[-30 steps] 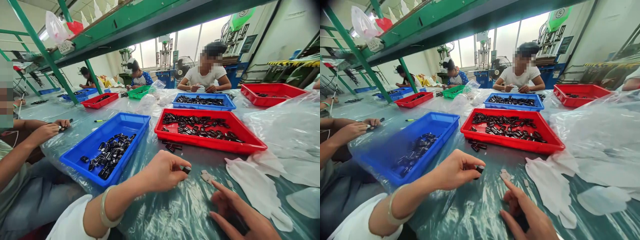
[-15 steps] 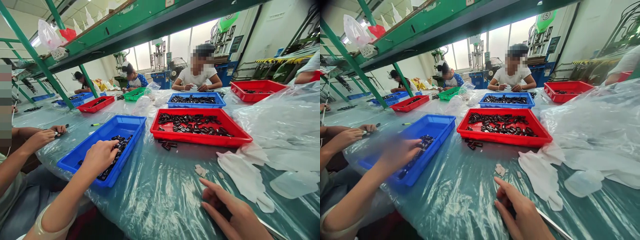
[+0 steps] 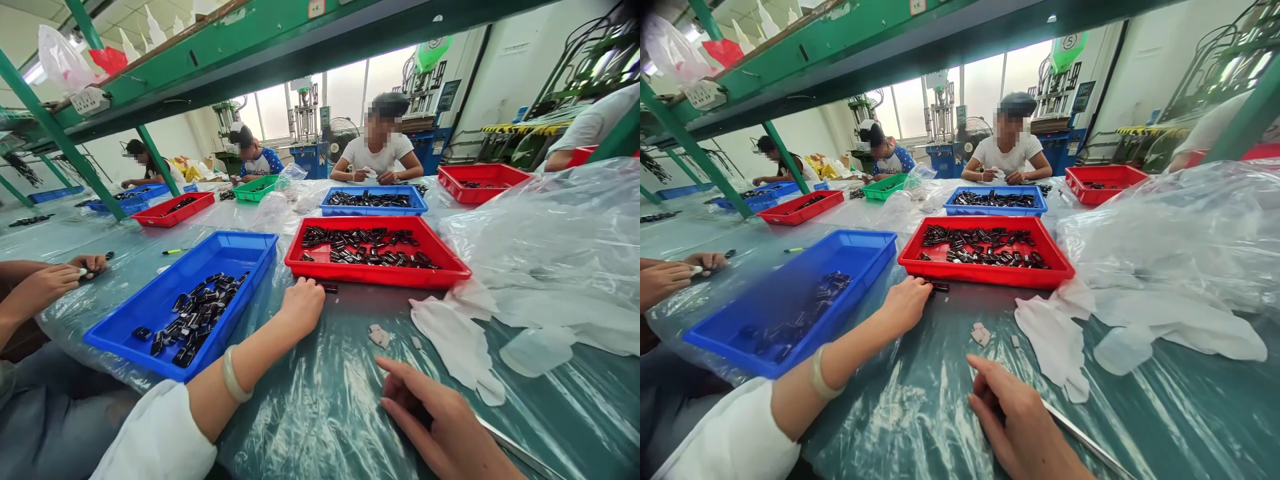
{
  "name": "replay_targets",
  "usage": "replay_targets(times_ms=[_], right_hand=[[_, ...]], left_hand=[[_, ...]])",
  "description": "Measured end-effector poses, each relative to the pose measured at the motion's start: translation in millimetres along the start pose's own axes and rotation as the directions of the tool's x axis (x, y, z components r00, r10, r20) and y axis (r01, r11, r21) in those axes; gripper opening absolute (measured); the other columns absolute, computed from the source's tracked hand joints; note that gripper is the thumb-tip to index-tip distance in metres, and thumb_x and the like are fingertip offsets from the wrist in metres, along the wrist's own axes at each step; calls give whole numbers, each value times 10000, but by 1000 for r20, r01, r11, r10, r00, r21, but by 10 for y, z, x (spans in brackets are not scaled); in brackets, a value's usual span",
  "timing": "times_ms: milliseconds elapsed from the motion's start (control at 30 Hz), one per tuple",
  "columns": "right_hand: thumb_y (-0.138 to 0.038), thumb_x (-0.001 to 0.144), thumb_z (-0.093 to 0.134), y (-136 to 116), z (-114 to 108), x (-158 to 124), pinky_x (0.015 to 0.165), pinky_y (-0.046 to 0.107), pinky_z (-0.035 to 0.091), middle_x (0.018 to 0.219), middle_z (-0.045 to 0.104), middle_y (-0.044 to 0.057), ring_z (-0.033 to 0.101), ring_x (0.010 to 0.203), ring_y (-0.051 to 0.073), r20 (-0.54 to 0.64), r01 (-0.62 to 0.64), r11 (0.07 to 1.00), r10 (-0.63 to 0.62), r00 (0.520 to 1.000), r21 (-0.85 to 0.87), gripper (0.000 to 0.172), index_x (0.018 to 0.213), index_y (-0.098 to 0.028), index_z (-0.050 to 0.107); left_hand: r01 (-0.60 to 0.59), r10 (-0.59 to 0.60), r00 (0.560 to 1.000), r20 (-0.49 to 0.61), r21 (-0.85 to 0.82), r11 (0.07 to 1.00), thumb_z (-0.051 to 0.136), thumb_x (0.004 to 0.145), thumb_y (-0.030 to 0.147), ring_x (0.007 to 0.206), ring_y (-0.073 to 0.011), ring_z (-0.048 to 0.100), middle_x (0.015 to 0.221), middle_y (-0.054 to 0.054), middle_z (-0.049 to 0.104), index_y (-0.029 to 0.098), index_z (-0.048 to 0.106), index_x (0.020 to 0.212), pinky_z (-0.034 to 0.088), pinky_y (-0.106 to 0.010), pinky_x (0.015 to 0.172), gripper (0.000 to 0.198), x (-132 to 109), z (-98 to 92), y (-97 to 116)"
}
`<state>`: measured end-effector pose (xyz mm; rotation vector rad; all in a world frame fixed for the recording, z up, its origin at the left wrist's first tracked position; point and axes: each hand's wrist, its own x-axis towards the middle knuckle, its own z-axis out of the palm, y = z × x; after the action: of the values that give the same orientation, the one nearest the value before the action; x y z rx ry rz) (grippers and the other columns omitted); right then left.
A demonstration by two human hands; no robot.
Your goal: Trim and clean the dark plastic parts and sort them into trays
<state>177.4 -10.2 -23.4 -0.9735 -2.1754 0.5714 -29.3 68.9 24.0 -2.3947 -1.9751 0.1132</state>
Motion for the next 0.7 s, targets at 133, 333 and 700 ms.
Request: replay_targets(times_ms=[133, 333, 700], right_hand=[[-120, 817, 436, -12, -9, -5, 508, 209, 497, 730, 631, 6, 599, 566, 109, 11, 7, 1000, -6, 1000, -23, 307, 1107, -192, 507], [-100, 816, 428, -5, -9, -35, 546, 229, 500, 756, 629, 17, 609, 629, 126, 49, -21, 999, 22, 999, -33, 304, 1099, -186, 497], [-233, 821, 538, -65, -512, -54, 848, 373, 477, 1064, 559, 89, 565, 967, 209, -486, -152, 907, -64, 872, -393, 434, 1231, -231, 397]], left_hand=[[18, -18, 1000, 1, -43, 999, 503, 858, 278, 954, -177, 550, 1025, -61, 575, 124, 572, 973, 475, -374, 798, 204, 116, 107, 0], [32, -43, 998, -41, -247, 969, 352, 868, 125, 1017, -253, 533, 996, -146, 605, 113, 606, 952, 436, -409, 826, 268, 71, 124, 14], [234, 302, 911, 280, -956, 178, 516, 802, 378, 766, -181, 669, 834, -60, 643, 125, 545, 894, 512, -223, 626, 271, -280, -34, 252]])
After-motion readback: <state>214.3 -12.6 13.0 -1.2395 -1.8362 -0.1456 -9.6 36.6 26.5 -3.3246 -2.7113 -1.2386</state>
